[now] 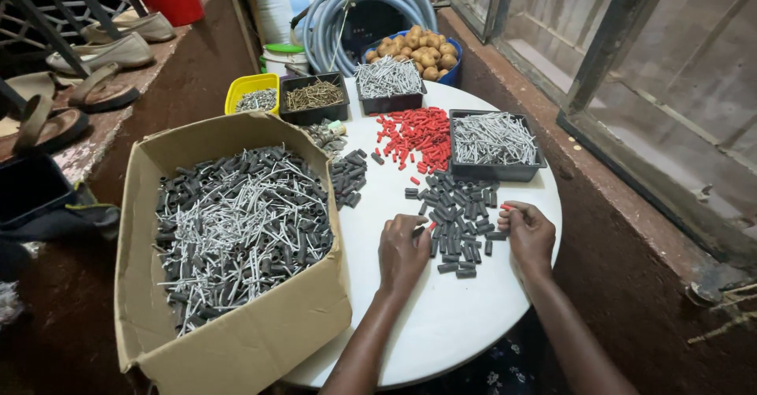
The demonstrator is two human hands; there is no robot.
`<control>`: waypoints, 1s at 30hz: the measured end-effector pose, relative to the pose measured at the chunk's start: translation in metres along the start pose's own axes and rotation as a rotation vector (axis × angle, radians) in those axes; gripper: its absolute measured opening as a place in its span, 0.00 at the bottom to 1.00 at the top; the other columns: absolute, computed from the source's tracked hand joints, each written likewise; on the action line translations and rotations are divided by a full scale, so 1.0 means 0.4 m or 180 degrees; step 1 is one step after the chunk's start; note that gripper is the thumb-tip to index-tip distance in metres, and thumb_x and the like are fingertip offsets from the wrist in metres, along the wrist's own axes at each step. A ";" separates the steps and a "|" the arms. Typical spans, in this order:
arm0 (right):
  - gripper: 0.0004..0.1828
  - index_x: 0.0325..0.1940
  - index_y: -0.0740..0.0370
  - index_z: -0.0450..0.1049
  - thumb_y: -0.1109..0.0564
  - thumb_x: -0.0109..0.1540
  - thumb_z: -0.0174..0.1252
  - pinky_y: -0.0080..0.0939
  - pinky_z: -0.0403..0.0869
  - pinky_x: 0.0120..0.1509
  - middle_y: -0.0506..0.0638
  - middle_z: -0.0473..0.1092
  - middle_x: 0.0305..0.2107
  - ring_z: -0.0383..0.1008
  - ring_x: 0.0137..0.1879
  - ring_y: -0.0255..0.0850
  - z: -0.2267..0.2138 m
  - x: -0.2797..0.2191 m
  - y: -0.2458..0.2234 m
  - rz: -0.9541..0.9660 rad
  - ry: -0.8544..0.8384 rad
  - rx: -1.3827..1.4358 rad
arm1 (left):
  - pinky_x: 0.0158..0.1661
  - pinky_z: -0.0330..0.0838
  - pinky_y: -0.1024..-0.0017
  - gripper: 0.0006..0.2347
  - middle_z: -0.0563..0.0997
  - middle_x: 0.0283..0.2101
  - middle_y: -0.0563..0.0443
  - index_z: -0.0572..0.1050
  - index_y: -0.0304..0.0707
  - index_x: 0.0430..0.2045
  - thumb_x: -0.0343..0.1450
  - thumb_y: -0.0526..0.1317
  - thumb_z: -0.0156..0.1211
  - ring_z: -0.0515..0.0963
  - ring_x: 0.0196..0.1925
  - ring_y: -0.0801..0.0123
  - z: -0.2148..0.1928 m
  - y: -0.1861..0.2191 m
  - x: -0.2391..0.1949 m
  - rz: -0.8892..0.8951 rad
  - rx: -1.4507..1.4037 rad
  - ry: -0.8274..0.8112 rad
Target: The person sits on the floor and assembles wall plugs and nails by hand. They pick up a black plastic wall plug and a nail, insert the nail into the plug, and place the assembled fastener on the table. The person repeats this process continuously, handling items from a large cardboard box and smaller containers.
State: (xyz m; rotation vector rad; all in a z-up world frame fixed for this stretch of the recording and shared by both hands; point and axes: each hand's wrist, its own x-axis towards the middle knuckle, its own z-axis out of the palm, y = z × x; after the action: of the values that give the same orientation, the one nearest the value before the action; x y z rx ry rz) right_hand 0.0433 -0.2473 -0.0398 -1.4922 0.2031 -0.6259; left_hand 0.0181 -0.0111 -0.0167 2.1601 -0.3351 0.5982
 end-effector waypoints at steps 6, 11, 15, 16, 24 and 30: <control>0.09 0.47 0.70 0.70 0.68 0.62 0.51 0.26 0.78 0.37 0.58 0.74 0.29 0.75 0.32 0.34 -0.007 -0.005 -0.006 -0.0052 0.0061 0.0221 | 0.49 0.71 0.57 0.08 0.78 0.37 0.48 0.78 0.43 0.37 0.65 0.38 0.64 0.77 0.46 0.52 0.040 0.078 0.039 0.0513 0.0108 -0.0233; 0.08 0.45 0.68 0.70 0.67 0.62 0.52 0.25 0.78 0.36 0.57 0.74 0.30 0.75 0.32 0.33 0.001 -0.024 -0.045 -0.0030 0.0157 0.0261 | 0.43 0.72 0.63 0.04 0.78 0.31 0.49 0.81 0.41 0.30 0.65 0.34 0.64 0.78 0.38 0.57 0.157 0.109 0.107 0.1021 0.0737 -0.0611; 0.06 0.44 0.66 0.71 0.66 0.63 0.53 0.24 0.78 0.35 0.55 0.74 0.29 0.75 0.31 0.32 -0.002 -0.010 -0.011 -0.0048 0.0316 0.0377 | 0.31 0.73 0.60 0.02 0.77 0.21 0.46 0.79 0.37 0.17 0.62 0.33 0.65 0.78 0.26 0.54 0.270 0.075 0.140 0.1587 0.1037 -0.0764; 0.06 0.44 0.66 0.71 0.66 0.63 0.53 0.24 0.78 0.35 0.55 0.74 0.29 0.75 0.31 0.32 -0.001 -0.010 -0.014 -0.0052 0.0330 0.0378 | 0.31 0.73 0.60 0.02 0.77 0.21 0.46 0.79 0.37 0.17 0.62 0.33 0.65 0.78 0.26 0.54 0.262 0.084 0.146 0.1599 0.1031 -0.0769; 0.05 0.43 0.65 0.71 0.65 0.63 0.54 0.24 0.77 0.34 0.52 0.73 0.28 0.74 0.30 0.30 -0.002 -0.004 -0.005 0.0061 0.0327 0.0461 | 0.30 0.76 0.60 0.03 0.80 0.21 0.41 0.82 0.40 0.18 0.61 0.36 0.63 0.82 0.28 0.50 0.251 0.101 0.170 0.0893 0.1064 -0.1471; 0.06 0.43 0.65 0.71 0.65 0.62 0.54 0.24 0.76 0.32 0.52 0.74 0.27 0.75 0.29 0.31 0.001 -0.006 -0.016 0.0135 0.0320 0.0436 | 0.34 0.76 0.53 0.03 0.81 0.25 0.37 0.82 0.37 0.21 0.62 0.36 0.62 0.83 0.32 0.43 0.156 0.160 0.170 0.0655 0.0623 -0.1468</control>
State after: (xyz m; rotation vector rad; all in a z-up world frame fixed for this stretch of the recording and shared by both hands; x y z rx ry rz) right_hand 0.0398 -0.2454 -0.0340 -1.3230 0.2635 -0.6683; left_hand 0.0667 -0.1013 0.0292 2.4623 -0.7819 0.2417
